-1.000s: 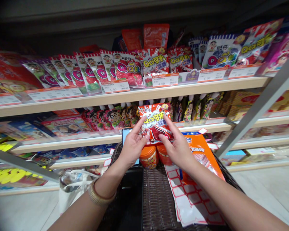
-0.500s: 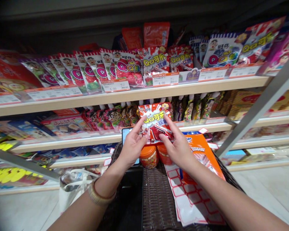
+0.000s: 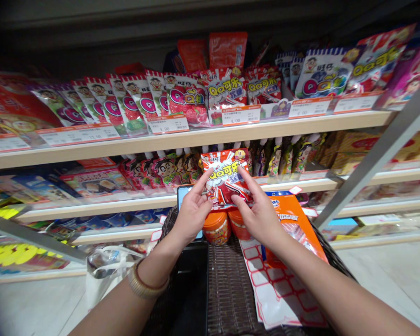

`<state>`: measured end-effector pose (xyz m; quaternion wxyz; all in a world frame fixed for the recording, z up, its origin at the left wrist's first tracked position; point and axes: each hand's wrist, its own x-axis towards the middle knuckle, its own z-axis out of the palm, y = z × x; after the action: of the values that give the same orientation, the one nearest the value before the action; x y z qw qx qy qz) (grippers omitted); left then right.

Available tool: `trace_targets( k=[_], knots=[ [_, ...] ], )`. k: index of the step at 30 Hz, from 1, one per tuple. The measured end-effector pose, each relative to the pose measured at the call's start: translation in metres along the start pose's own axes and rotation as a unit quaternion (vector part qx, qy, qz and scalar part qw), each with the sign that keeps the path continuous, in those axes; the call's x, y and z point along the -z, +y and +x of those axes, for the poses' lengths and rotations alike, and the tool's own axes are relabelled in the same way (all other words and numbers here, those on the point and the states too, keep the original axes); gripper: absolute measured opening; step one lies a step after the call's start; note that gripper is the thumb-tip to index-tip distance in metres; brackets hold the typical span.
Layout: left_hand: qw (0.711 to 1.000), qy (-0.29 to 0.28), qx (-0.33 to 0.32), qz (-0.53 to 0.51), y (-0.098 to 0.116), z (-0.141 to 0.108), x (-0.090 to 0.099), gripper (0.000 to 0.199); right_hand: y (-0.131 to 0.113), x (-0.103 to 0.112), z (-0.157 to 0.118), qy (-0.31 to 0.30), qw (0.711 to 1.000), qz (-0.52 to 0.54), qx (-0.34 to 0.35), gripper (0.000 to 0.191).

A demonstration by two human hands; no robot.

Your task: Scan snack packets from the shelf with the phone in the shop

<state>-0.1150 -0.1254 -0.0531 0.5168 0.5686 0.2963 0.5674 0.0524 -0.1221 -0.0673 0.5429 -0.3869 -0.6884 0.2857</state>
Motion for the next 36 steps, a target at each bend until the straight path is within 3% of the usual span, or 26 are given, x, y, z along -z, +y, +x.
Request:
trace_targets(
  k=[4, 11, 17, 25, 29, 33, 36],
  knots=[
    [1.000, -0.006, -0.001, -0.008, -0.001, 0.001, 0.000, 0.077, -0.002, -0.001, 0.000, 0.005, 1.000, 0.003, 0.011, 0.066],
    [1.000, 0.006, -0.012, -0.019, 0.000, 0.000, 0.000, 0.075, -0.002, -0.006, 0.002, 0.036, 0.993, 0.107, -0.022, 0.077],
    [0.999, 0.019, -0.030, -0.016, -0.003, 0.000, 0.001, 0.070, -0.010, -0.004, 0.005, 0.004, 0.995, 0.086, -0.053, 0.027],
    [0.994, 0.060, -0.047, 0.084, -0.006, 0.002, 0.003, 0.041, -0.010, -0.010, 0.006, 0.187, 0.976, 0.092, -0.059, 0.032],
    [0.993, -0.015, -0.039, 0.110, -0.002, -0.003, -0.001, 0.044, -0.009, -0.011, 0.005, 0.207, 0.976, 0.056, -0.028, 0.028],
    [0.992, -0.078, -0.016, 0.095, 0.000, -0.006, -0.002, 0.060, -0.003, -0.012, 0.001, 0.155, 0.988, 0.017, 0.017, 0.023],
    [0.993, -0.099, -0.005, 0.066, 0.001, -0.005, -0.001, 0.068, -0.003, -0.011, -0.003, 0.113, 0.992, -0.011, 0.063, 0.030]
  ],
)
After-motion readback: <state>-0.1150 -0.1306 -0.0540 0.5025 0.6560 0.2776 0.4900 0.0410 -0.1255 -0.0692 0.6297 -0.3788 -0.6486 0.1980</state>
